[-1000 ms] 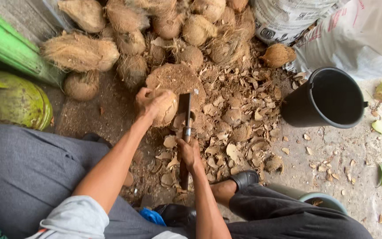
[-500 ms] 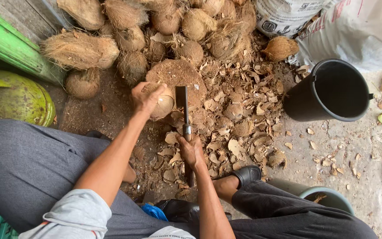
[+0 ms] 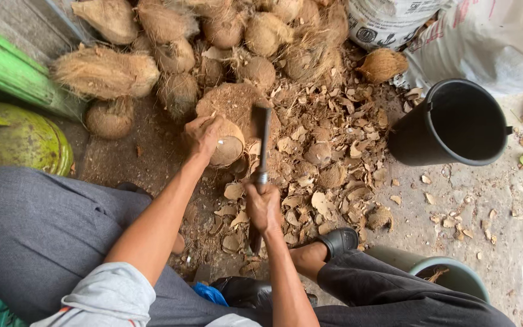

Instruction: The person sits on the ground and uses a machete to peel the husk off a coconut. They repeatedly strike the coconut against a wooden stump to remove the outer layer, then place the peeled coconut into a green crate.

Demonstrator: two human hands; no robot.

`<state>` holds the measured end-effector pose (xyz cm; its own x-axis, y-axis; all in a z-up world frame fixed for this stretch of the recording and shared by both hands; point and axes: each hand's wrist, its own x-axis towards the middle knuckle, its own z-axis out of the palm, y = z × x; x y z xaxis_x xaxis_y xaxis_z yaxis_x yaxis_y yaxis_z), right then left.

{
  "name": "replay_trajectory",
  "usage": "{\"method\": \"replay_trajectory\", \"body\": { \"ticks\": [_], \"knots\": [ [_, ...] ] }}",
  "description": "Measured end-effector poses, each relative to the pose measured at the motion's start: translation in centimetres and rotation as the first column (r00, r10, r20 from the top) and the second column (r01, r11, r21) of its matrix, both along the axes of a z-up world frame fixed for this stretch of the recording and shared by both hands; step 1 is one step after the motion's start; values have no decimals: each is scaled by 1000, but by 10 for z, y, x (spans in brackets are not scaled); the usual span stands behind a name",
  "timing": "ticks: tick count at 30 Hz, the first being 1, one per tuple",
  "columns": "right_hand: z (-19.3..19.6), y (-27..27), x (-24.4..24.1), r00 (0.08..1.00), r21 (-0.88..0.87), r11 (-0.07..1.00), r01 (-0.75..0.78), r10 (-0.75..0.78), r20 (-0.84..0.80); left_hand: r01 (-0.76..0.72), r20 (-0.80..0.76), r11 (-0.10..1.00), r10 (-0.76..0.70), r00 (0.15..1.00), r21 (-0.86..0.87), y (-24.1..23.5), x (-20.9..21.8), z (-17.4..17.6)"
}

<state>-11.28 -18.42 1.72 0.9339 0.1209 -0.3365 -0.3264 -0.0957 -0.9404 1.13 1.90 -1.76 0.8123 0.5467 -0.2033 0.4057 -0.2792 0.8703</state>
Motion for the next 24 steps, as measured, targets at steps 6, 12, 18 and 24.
{"method": "replay_trajectory", "body": {
  "ticks": [6,12,18,24],
  "knots": [
    [8,8,4,993,41,994,97,-99,57,-14,-169,996,-1,986,-84,1,1,-13],
    [30,8,11,993,18,995,99,-100,63,-11,-35,999,9,999,-53,-3,8,-6],
    [30,15,6,981,122,986,116,-133,139,-22,-103,984,4,995,-179,-8,-1,10],
    [19,15,6,992,-121,985,127,-126,13,-41,72,989,52,996,-145,-7,4,-2]
  ]
}}
